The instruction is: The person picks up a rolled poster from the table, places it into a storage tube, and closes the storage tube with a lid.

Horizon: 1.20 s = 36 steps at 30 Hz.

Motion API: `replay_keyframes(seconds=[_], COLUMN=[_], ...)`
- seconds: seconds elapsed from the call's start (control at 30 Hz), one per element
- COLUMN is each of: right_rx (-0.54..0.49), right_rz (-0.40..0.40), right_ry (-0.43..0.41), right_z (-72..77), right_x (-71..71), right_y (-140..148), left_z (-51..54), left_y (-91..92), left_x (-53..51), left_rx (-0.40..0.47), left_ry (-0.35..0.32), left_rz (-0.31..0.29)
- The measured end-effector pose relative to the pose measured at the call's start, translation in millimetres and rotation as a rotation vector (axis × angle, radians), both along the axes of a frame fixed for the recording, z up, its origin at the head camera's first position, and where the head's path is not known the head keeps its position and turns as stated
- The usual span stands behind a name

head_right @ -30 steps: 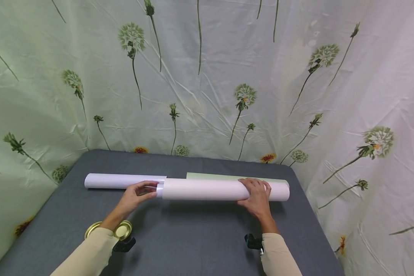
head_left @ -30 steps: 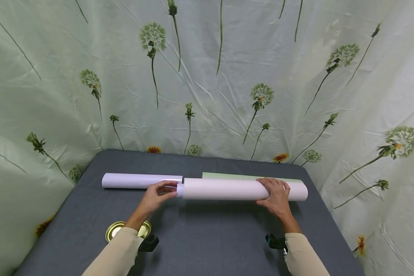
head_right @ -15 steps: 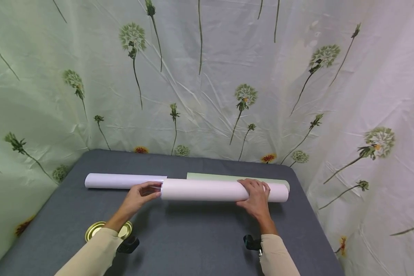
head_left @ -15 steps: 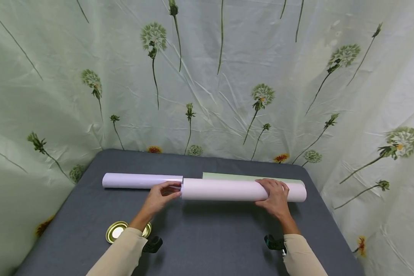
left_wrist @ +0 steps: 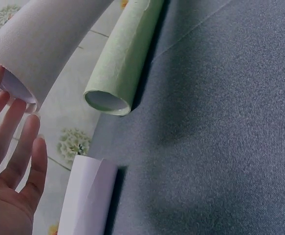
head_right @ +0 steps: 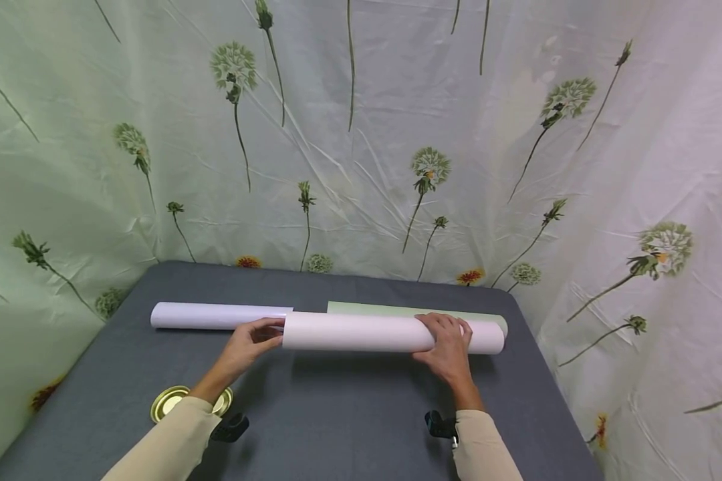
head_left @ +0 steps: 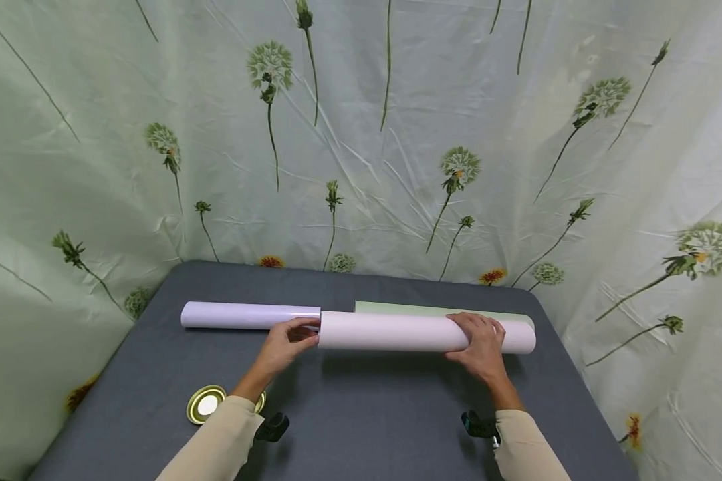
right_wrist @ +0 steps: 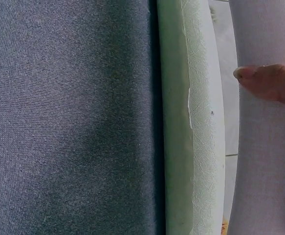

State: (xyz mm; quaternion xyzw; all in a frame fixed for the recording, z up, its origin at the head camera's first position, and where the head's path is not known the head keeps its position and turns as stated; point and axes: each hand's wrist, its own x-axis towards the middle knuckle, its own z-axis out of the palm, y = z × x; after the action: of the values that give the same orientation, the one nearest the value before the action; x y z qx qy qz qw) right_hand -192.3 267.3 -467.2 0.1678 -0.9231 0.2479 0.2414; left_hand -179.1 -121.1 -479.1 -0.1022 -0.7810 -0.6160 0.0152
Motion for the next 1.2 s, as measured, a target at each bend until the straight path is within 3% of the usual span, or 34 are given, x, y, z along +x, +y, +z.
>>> replay_keyframes(seconds=[0.2, 0.4, 0.57, 0.7, 0.8, 1.07, 1.2], right_rx=[0.011, 0.008, 0.014, 0.009, 0.004, 0.003, 0.0], right_rz=[0.002, -0.007, -0.016, -0.017, -0.011, -0.012, -0.015], right_ry=[0.009, 0.002, -0.007, -0.003, 0.003, -0.001, -0.006], right_z=[0.3, 1.3, 0.5, -0.3, 0.5, 1.5, 1.7], right_x=[-0.2, -2.1, -2.8, -2.5, -2.7, -2.5, -2.0], right_y=[3.2, 4.2, 6.0, 6.8, 6.6, 6.3, 7.5], left_z=[0.2, 3.9, 1.8, -4.3, -7.8, -17.0, -24.1], left_y=[1.2, -16.1, -41.7, -59.6, -70.2, -95.6, -102.8], left_x=[-0.9, -1.3, 2.6, 7.1, 12.3, 33.1, 42.5], left_rx=[0.001, -0.048, -0.222, -0.417, -0.533, -0.72, -0.812], left_ry=[0.017, 0.055, 0.098, 0.225, 0.273, 0.189, 0.194], left_rz=[-0.007, 0.009, 0.026, 0.023, 0.025, -0.059, -0.097])
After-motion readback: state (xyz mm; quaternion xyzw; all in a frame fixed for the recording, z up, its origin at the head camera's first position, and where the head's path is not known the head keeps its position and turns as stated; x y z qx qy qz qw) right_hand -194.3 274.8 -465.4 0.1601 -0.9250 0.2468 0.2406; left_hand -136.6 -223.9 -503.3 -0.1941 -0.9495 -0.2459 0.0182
